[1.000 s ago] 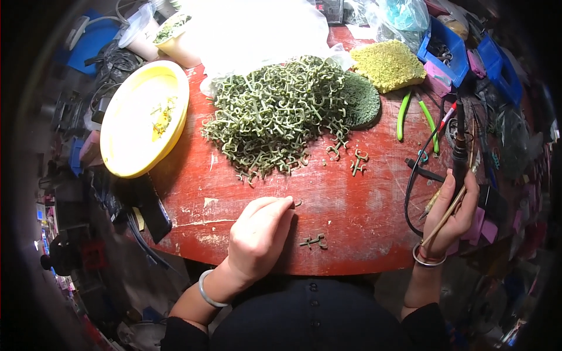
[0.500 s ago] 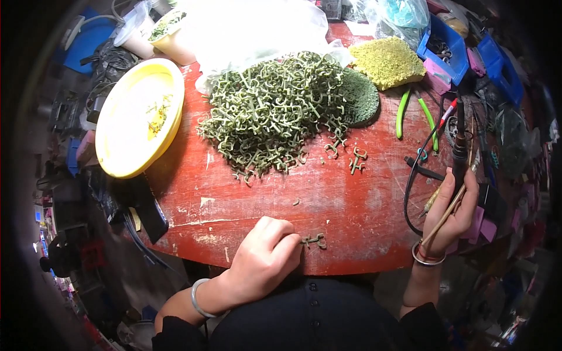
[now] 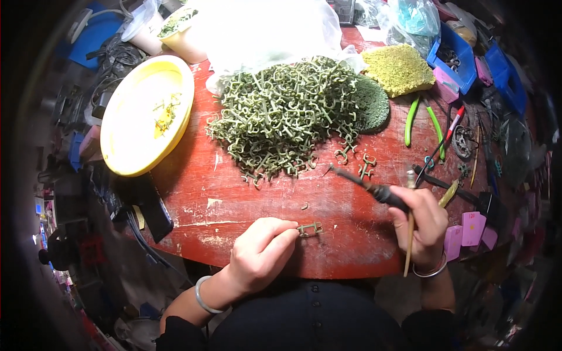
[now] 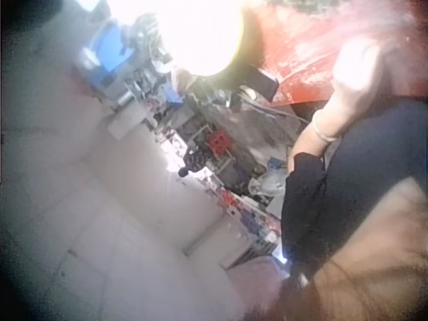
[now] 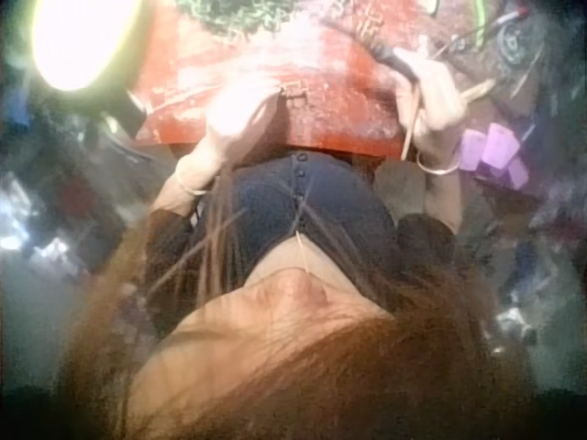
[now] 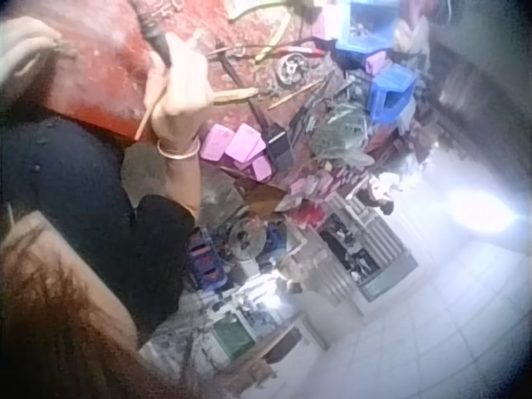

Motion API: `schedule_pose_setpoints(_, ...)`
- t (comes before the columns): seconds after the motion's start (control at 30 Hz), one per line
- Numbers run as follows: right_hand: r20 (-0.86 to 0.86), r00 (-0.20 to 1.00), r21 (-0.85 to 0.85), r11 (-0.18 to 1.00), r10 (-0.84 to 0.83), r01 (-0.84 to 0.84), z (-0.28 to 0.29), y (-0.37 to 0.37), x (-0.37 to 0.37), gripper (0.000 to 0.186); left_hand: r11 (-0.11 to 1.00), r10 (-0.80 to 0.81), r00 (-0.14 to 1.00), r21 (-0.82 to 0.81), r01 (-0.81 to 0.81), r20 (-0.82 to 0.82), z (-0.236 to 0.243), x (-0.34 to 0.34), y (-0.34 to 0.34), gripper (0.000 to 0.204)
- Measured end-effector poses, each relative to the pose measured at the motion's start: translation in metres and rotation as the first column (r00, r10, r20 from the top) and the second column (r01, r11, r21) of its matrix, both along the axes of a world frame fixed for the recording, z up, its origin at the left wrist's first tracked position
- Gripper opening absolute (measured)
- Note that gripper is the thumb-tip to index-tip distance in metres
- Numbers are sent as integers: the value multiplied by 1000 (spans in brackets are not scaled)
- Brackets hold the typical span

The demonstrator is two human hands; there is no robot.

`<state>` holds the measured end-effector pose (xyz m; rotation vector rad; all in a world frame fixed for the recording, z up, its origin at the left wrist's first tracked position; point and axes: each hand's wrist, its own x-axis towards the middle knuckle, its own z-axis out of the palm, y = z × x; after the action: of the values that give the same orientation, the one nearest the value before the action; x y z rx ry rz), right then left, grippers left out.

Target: The person joins small green plastic decorative pieces using a soldering iron and applies a substance with a wooden-handled brush.

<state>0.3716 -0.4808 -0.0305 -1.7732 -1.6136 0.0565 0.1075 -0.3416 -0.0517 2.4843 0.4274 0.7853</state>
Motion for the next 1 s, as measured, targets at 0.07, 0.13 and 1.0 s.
schedule_pose_setpoints(0.07, -16, 997, -68, 995, 71, -72, -2, 4, -1, 31, 1000, -7, 1000, 3, 7, 11, -3, 1, 1, 23)
schedule_pose_setpoints(0.13, -12, 997, -101, 991, 82, -82, -3, 8, 0, 30, 1000, -17, 1000, 3, 17, 24, -6, 4, 2, 22)
schedule_pose_setpoints(1.0, 61, 982, -126, 977, 178, -169, -17, 11, 2, 40, 973, -229, 969, -65, 223, -89, -5, 7, 51, 28)
